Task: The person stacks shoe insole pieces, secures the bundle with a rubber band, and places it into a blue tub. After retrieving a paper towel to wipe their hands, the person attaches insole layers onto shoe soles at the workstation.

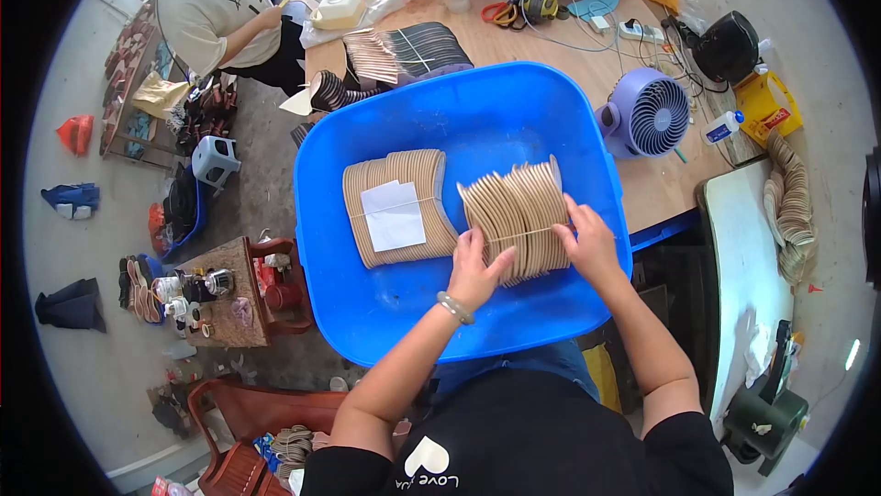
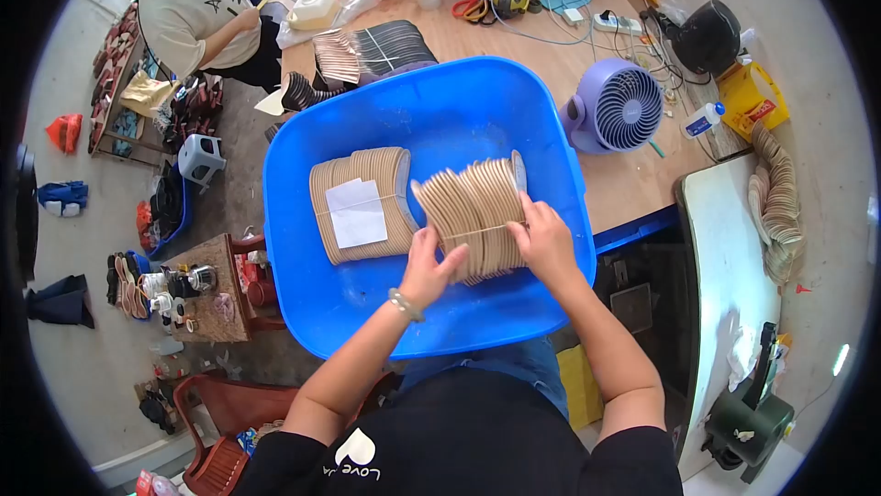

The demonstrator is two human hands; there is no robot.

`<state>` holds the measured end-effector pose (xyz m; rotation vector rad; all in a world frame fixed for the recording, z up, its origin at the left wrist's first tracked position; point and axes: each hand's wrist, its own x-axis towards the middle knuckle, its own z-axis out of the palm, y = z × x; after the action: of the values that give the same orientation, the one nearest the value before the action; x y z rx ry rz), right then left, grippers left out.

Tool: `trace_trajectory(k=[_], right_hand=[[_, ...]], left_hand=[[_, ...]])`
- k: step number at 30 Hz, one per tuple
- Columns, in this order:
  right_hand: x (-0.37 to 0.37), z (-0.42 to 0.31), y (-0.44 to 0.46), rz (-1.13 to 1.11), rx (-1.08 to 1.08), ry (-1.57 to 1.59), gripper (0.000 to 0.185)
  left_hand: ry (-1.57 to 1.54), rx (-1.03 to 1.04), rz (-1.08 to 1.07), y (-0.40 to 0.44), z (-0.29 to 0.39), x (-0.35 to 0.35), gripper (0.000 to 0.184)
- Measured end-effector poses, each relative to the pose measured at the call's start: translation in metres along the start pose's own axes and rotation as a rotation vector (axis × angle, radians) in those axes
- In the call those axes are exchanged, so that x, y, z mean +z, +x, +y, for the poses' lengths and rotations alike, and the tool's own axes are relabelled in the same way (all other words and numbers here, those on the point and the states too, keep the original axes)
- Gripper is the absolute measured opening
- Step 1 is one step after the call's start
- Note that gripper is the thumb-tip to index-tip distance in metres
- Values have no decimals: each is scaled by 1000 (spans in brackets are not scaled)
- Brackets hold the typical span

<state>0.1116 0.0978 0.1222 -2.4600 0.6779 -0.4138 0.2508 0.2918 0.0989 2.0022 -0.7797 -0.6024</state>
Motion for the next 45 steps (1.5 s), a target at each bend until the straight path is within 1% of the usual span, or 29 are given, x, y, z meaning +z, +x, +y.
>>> trace_trajectory(k=[2,4,5,7,8,9,11,13,14,17,19,20,21,23,24,26,27,29,30,31,32,34,35,37,40,42,43,44,45], right_hand=[[27,25,-13,15,28,-24,74],[37,28,-25,73,120,-66,85],[41,33,-26,-15,255,62,89],[39,27,-6,-181,519,318,97],[35,21,2,-259,610,496,95],[37,21,9,-277,595,610,94],[48,23,10,-326,567,844,94],[50,25,10,-285,540,921,92],[50,22,9,-252,507,953,92],[55,20,24,-153,408,998,92],[57,23,55,-114,375,967,92],[61,30,72,-109,433,928,91],[67,38,86,-103,485,888,91],[75,47,101,-99,528,800,90],[77,49,104,-101,552,756,90],[70,42,91,-44,508,549,88],[68,39,83,-13,480,449,88],[72,48,57,63,360,351,81],[62,43,42,39,322,368,77],[50,35,28,15,283,385,72],[47,35,13,-13,263,423,68],[32,16,-8,-89,270,467,59],[22,-1,-15,-137,298,472,56],[27,-16,-24,-127,203,528,49],[44,-50,-23,-198,127,687,43],[44,-98,-17,-280,47,718,41],[37,-126,-15,-285,-102,653,42],[48,-134,-13,-276,-338,554,41],[56,-151,-14,-357,-305,621,41]], left_hand=[[262,40,179,-6,-40,28,84],[-126,-99,87,-2,-44,36,90],[-320,-179,44,-4,-47,40,93],[-532,-324,11,8,-52,43,93],[-641,-376,6,14,-49,44,92],[-751,-428,0,20,-45,46,91],[-726,-395,-1,19,-41,46,88],[-735,-346,-41,22,-19,33,88],[-708,-328,-46,25,-13,27,93],[-575,-132,0,58,-37,23,105],[-581,-182,-50,89,-18,3,114],[-575,-222,-56,105,-16,0,118],[-411,-264,-20,130,-43,10,119],[-97,-302,-42,138,-28,5,112],[-35,-279,12,133,-25,8,112],[100,-238,115,107,-27,10,112],[54,-179,64,85,-21,3,113],[-9,-39,32,33,-14,-6,103],[12,-4,-16,7,-11,-11,91],[-61,9,-47,-21,-8,-18,76],[-48,43,-82,-45,-4,-28,66],[-264,-91,-203,-86,21,-58,61],[-338,-75,-197,-99,34,-74,60],[-485,-22,-183,-120,65,-106,59],[-457,306,-152,-136,135,-167,66],[-452,541,-160,-153,175,-196,86],[-523,556,-185,-167,200,-208,96],[-593,570,-215,-185,223,-216,105],[-711,741,-181,-201,241,-212,103]])
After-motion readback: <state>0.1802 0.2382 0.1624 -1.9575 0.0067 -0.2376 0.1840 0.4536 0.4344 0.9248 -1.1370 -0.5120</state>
